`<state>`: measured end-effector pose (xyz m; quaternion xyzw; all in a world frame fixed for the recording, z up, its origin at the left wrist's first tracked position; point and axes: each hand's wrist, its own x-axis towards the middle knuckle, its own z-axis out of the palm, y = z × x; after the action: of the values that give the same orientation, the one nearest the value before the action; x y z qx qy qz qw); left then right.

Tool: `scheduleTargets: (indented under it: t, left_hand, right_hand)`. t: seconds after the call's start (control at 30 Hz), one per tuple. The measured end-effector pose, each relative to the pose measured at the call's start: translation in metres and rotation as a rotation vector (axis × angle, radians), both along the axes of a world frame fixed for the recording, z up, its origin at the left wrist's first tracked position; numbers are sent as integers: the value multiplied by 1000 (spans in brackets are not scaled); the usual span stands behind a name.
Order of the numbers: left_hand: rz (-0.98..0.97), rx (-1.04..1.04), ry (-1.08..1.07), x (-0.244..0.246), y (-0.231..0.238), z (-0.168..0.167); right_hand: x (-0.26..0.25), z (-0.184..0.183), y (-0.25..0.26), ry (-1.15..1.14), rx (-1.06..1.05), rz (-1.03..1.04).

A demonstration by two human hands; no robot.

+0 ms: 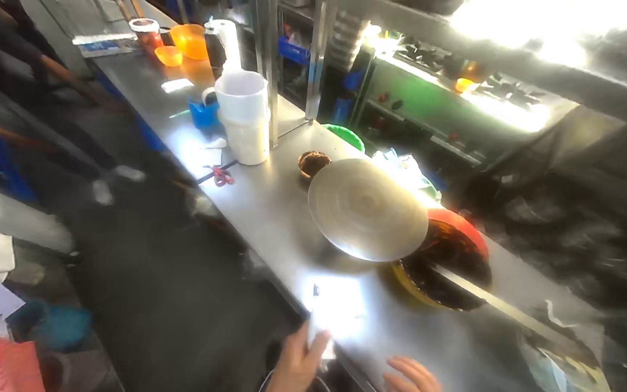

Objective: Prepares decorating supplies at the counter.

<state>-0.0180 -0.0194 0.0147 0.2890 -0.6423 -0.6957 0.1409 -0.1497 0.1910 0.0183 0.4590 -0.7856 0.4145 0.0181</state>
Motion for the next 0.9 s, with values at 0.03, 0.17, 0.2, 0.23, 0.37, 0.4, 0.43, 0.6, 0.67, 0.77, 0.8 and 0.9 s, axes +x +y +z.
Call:
scheduleTargets:
  t: [0.03, 0.17, 0.2, 0.23, 0.37, 0.4, 0.43, 0.6, 0.67, 0.77, 0.8, 0.9]
  left_hand:
    - [14, -137, -11, -4, -11, 5]
    - [82, -696, -43, -47, -64, 39]
    - [83, -763, -44, -62, -76, 50]
    - [74, -805, -43, -79, -86, 61]
    - [21, -940, -55, -148, -112, 86]
    - [8, -968, -73, -162, -114, 88]
    - [-9, -980, -98, -175, -115, 88]
    - [-73, -1042, -224, -216, -119, 73]
    - [-68, -1048, -259, -219, -117, 70]
    - [-18, -1071, -267, -218, -108, 66]
    - [-7, -1099, -264, -218, -106, 63]
    - [32, -1180, -230, -219, -102, 53]
  right_hand:
    - [-7, 3, 2, 31, -3, -33]
    - [-38, 24, 21, 130, 27, -167]
    - [-47, 32, 29, 144, 63, -194]
    - [-55, 40, 36, 152, 109, -220]
    - [-92, 71, 69, 171, 264, -323]
    - [-99, 76, 77, 173, 288, -343]
    - [-106, 81, 83, 173, 308, -357]
    - [-141, 78, 106, 238, 373, -430]
    - [-158, 71, 110, 290, 393, -456]
    - [-180, 62, 112, 316, 429, -457]
    - [-188, 59, 113, 303, 444, -446]
    - [-212, 46, 114, 288, 476, -415]
